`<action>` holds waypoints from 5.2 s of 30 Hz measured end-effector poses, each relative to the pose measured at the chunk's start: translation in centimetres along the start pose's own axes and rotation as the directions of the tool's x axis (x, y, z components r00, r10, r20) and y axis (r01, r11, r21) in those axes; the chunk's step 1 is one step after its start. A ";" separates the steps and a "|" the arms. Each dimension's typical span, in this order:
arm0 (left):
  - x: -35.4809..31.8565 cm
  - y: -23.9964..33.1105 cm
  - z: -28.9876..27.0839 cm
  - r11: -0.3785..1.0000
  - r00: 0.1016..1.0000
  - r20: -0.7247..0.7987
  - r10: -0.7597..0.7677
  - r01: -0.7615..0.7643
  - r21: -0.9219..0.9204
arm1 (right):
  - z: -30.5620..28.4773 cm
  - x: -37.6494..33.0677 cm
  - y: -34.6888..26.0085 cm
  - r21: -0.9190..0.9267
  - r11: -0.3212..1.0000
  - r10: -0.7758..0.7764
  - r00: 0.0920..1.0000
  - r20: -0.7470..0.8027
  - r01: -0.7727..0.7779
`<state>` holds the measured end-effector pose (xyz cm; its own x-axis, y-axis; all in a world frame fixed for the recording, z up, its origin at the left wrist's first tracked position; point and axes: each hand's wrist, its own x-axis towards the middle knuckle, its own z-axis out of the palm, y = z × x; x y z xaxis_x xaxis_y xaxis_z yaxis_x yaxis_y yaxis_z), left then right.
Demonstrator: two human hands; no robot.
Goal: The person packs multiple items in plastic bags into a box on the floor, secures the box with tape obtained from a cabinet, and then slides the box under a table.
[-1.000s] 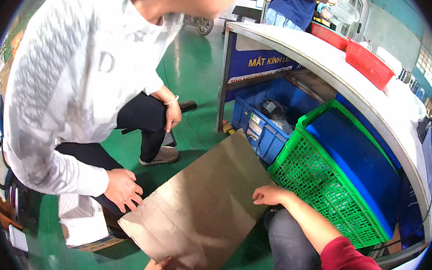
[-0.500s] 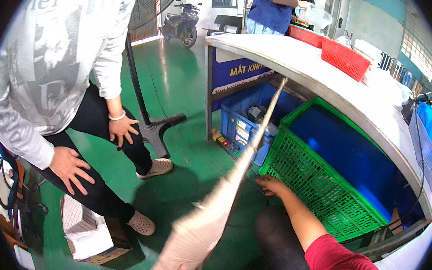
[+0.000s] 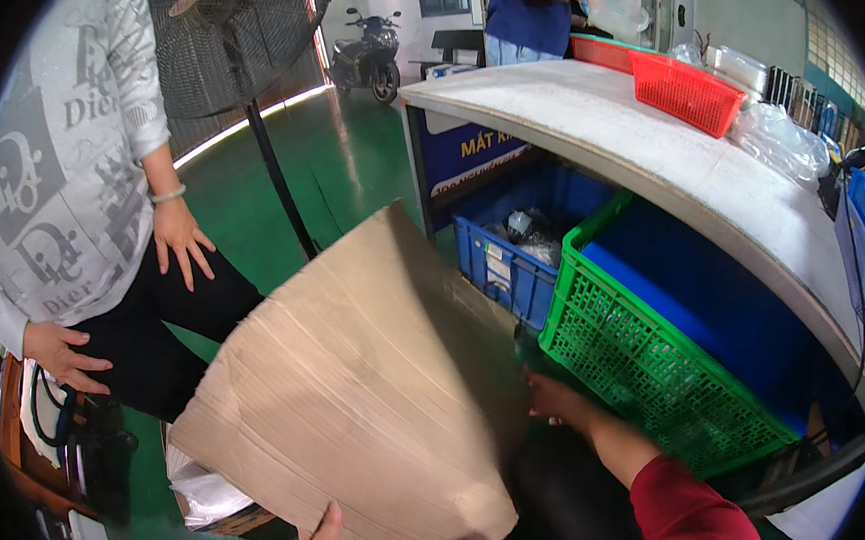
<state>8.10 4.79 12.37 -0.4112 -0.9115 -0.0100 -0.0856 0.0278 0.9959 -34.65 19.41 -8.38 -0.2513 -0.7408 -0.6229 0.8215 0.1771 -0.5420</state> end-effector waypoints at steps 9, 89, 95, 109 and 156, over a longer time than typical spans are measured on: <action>3.9 -5.9 -1.5 0.863 0.984 -0.006 -0.178 0.153 -0.481 | 11.1 -7.2 -8.8 -0.226 0.598 -0.797 0.541 -0.270 0.769; 39.6 -23.5 30.3 0.741 0.688 0.339 -0.641 0.670 0.043 | 0.3 -0.7 -35.1 -0.819 -0.052 -0.982 0.179 -0.062 -0.571; 32.4 -30.6 11.9 0.623 0.614 0.226 -0.756 0.781 -0.035 | 4.5 -2.6 -20.9 -0.919 -0.181 -0.981 0.125 0.145 -0.350; 15.2 -31.3 2.1 0.491 0.454 0.220 -0.864 0.855 0.166 | 10.4 0.5 -20.6 -0.320 -0.611 -0.779 0.621 0.085 -0.724; 12.4 -9.5 13.6 0.709 0.677 -0.460 -0.575 0.692 0.133 | 4.7 34.6 -29.3 -0.184 -0.956 0.223 0.973 0.058 0.230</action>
<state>-8.52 -1.17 1.59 0.1885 -0.8216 -0.5379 -0.4658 -0.5570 0.6876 -65.00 -14.50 -11.41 -0.0321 -0.7188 -0.6945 -0.9370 -0.2202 0.2712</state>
